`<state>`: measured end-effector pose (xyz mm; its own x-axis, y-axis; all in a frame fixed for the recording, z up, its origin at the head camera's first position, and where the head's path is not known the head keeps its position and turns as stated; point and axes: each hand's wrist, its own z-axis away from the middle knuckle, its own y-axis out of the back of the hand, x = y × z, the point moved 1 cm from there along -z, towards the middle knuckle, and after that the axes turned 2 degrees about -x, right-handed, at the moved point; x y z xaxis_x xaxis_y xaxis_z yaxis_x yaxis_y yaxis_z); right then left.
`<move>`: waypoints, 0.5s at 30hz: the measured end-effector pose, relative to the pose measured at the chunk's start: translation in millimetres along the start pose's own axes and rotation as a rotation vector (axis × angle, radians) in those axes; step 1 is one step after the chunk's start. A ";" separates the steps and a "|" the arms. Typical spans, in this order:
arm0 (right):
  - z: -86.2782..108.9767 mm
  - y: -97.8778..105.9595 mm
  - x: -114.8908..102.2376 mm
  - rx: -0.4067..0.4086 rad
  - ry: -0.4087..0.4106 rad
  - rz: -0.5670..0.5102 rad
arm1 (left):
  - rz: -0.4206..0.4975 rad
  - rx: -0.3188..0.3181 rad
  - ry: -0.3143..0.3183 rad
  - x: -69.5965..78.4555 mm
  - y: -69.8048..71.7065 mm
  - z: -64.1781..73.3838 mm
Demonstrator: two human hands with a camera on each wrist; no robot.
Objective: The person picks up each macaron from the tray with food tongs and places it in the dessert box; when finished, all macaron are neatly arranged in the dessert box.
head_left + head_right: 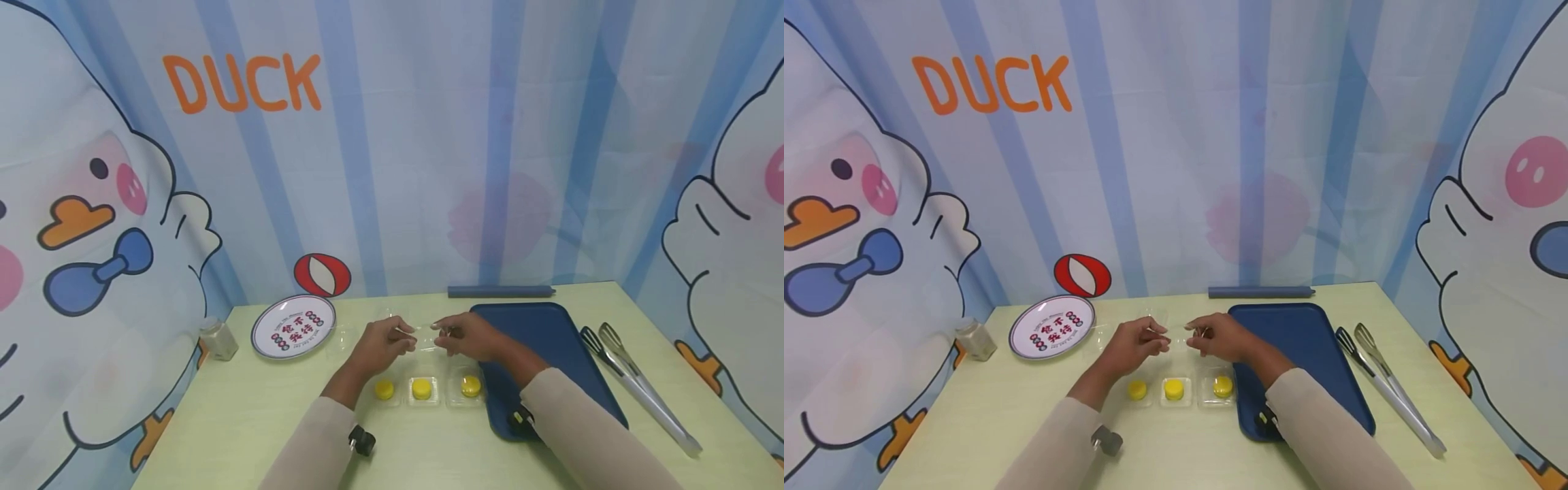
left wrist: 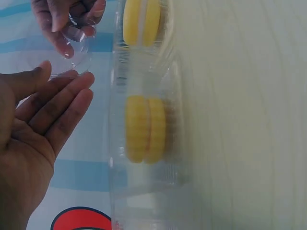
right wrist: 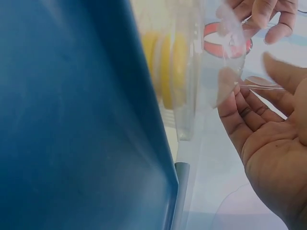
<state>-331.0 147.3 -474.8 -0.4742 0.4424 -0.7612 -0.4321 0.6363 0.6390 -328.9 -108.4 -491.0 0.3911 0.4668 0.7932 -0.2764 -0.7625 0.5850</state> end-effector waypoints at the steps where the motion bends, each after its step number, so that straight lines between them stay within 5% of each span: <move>1: 1.1 -0.7 -0.7 -0.002 -0.011 0.006 | -0.007 -0.003 0.000 0.7 0.5 1.2; 11: 7.1 -9.2 -6.0 0.031 -0.018 0.008 | -0.075 -0.005 -0.061 8.4 6.5 15.3; 15: 11.4 -11.5 -8.7 0.036 -0.010 0.019 | -0.089 -0.030 -0.040 8.7 7.9 21.2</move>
<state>-313.1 143.4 -476.7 -0.4743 0.4604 -0.7504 -0.3951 0.6503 0.6488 -309.1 -119.8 -483.0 0.4502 0.5135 0.7305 -0.2647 -0.7046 0.6584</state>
